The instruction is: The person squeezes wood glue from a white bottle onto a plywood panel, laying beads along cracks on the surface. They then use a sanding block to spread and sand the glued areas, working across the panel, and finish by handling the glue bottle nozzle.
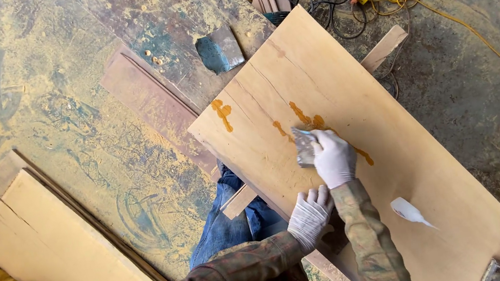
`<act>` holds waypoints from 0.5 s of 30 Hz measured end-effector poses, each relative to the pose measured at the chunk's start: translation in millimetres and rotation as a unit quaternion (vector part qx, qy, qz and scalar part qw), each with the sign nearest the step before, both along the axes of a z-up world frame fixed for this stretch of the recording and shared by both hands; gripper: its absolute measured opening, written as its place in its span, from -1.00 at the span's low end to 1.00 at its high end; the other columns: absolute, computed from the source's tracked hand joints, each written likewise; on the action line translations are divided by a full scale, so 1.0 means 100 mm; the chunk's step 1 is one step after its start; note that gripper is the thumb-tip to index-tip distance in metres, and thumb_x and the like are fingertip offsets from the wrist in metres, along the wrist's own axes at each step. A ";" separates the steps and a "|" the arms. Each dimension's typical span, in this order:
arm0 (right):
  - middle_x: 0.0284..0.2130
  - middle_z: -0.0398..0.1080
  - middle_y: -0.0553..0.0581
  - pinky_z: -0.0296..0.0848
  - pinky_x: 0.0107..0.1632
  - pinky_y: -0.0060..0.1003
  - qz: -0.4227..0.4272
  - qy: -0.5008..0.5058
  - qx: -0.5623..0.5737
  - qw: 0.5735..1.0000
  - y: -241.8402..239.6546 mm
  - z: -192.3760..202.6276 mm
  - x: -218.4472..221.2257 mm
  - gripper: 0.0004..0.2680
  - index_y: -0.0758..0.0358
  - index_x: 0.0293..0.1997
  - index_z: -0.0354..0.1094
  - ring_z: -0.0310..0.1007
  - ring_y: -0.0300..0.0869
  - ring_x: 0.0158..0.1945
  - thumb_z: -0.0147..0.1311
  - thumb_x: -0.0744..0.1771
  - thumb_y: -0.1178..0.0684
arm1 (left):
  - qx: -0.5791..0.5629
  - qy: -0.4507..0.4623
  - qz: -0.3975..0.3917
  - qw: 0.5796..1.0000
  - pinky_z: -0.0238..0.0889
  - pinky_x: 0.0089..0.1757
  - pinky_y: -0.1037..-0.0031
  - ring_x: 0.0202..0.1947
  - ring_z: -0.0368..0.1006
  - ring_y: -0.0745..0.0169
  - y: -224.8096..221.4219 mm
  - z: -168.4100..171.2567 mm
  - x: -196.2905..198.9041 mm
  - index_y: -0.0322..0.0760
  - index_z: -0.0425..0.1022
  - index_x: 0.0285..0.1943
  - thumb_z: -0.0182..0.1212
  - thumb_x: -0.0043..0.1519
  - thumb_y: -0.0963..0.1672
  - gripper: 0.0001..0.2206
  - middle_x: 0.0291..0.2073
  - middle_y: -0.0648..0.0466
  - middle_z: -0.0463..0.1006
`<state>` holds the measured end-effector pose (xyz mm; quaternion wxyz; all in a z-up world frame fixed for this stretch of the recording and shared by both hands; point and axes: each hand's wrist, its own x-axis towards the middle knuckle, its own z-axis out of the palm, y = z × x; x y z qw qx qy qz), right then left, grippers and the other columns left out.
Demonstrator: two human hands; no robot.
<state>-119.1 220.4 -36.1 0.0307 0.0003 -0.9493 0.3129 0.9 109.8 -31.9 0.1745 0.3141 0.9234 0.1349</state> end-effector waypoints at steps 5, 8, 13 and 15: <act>-0.22 0.53 0.21 0.48 -0.10 -0.16 -0.156 0.062 -0.015 0.986 0.54 0.36 0.40 -0.88 0.32 -0.04 0.50 0.54 -0.01 -0.20 0.21 0.35 0.19 | -0.021 -0.015 0.040 0.999 0.17 -0.11 0.22 -0.10 0.35 0.05 0.25 -0.15 0.19 -0.53 0.20 0.47 0.43 -0.01 -0.02 -0.15 -0.10 -0.06 0.43; -0.13 0.53 0.16 0.46 0.04 -0.31 -0.211 0.047 -0.206 0.954 0.51 0.66 0.59 -0.86 0.44 0.02 0.45 0.51 -0.20 -0.11 0.20 0.36 0.26 | -0.031 -0.066 0.056 0.996 0.17 -0.11 0.20 -0.12 0.38 0.07 0.38 -0.28 0.30 -0.39 0.34 0.25 0.41 -0.04 -0.10 -0.37 -0.18 -0.03 0.47; -0.05 0.53 0.15 0.46 0.16 -0.34 -0.189 0.083 -0.314 0.927 0.27 0.79 0.72 -0.89 0.55 0.03 0.43 0.50 -0.26 -0.04 0.11 0.41 0.33 | 0.159 -0.177 0.080 0.968 0.29 -0.10 0.14 -0.07 0.43 -0.13 0.18 -0.45 0.29 -0.22 0.57 -0.15 0.44 -0.10 -0.05 -0.64 -0.18 -0.10 0.51; 0.06 0.53 0.17 0.53 0.12 -0.30 -0.243 0.085 -0.366 0.894 0.07 0.88 0.69 -0.82 0.53 0.13 0.44 0.52 -0.20 0.05 0.11 0.40 0.33 | 0.273 -0.293 0.144 0.905 0.39 -0.07 0.13 -0.05 0.51 -0.23 -0.03 -0.54 0.35 -0.28 0.55 -0.04 0.39 -0.03 -0.07 -0.62 -0.16 -0.19 0.58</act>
